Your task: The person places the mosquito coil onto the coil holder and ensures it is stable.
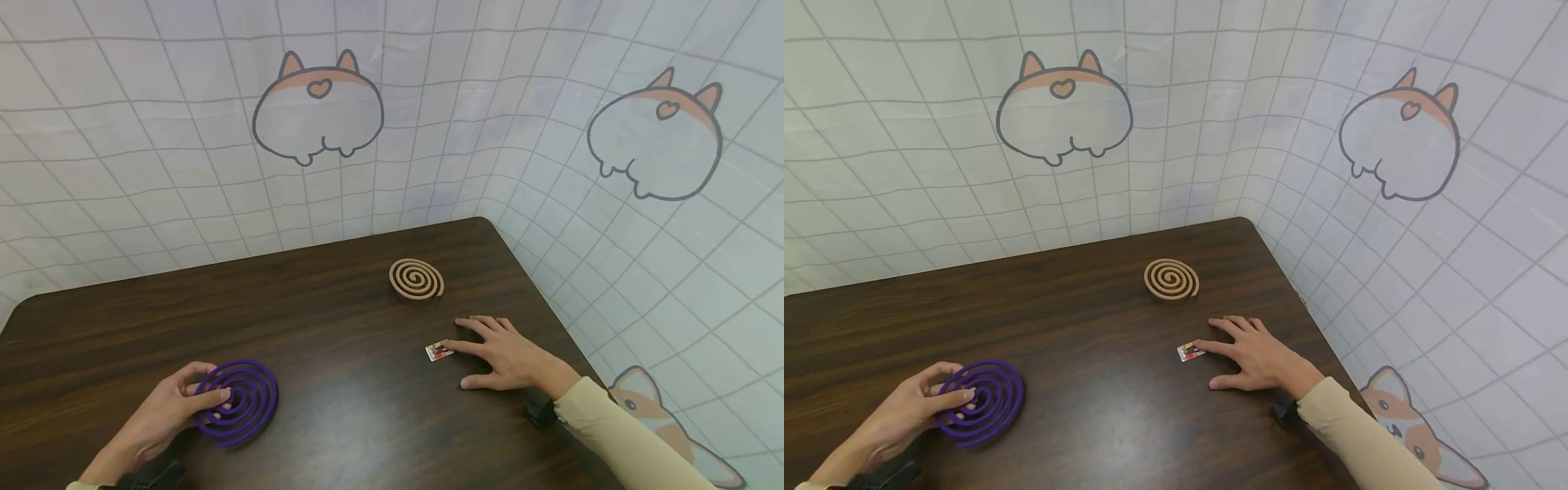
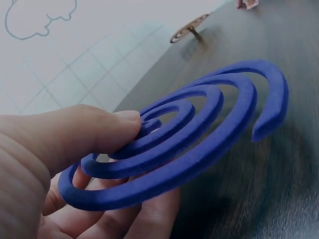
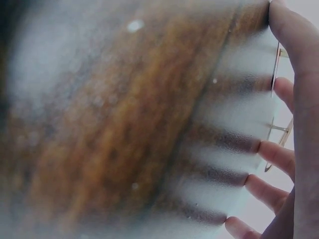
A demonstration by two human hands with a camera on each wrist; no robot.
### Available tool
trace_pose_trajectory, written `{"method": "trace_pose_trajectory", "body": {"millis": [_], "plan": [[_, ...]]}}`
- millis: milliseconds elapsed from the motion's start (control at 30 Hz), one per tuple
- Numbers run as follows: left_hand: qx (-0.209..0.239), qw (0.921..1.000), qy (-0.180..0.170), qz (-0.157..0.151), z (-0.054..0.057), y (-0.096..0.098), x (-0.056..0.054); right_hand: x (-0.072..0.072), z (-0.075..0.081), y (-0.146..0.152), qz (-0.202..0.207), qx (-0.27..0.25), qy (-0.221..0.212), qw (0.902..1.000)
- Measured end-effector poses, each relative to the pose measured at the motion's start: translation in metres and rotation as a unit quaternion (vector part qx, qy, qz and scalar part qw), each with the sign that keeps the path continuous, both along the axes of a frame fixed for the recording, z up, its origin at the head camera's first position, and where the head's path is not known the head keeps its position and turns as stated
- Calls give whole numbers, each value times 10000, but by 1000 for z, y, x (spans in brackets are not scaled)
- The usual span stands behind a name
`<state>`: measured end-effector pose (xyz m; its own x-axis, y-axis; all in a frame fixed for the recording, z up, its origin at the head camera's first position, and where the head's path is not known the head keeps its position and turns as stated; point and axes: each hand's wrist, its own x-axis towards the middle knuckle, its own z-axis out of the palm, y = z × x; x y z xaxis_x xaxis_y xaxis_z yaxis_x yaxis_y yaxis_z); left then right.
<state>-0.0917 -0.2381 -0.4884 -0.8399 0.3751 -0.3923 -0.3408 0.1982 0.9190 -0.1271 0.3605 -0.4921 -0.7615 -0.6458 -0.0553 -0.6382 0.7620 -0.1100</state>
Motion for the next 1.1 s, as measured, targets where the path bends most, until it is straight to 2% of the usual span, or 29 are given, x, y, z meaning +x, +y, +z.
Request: {"method": "trace_pose_trajectory", "body": {"millis": [233,533,800,1100], "plan": [[142,9998,-86,117,-2,6,-1,-1,0,0,4,40,-18,10000],[-149,9996,-134,209,0,20,-6,0,2,-2,40,-44,34,10000],[344,9990,-114,262,-1,31,-11,1,1,-4,11,-59,90,9999],[369,9980,-148,495,1,41,-13,0,-1,-3,5,-56,103,9999]]}}
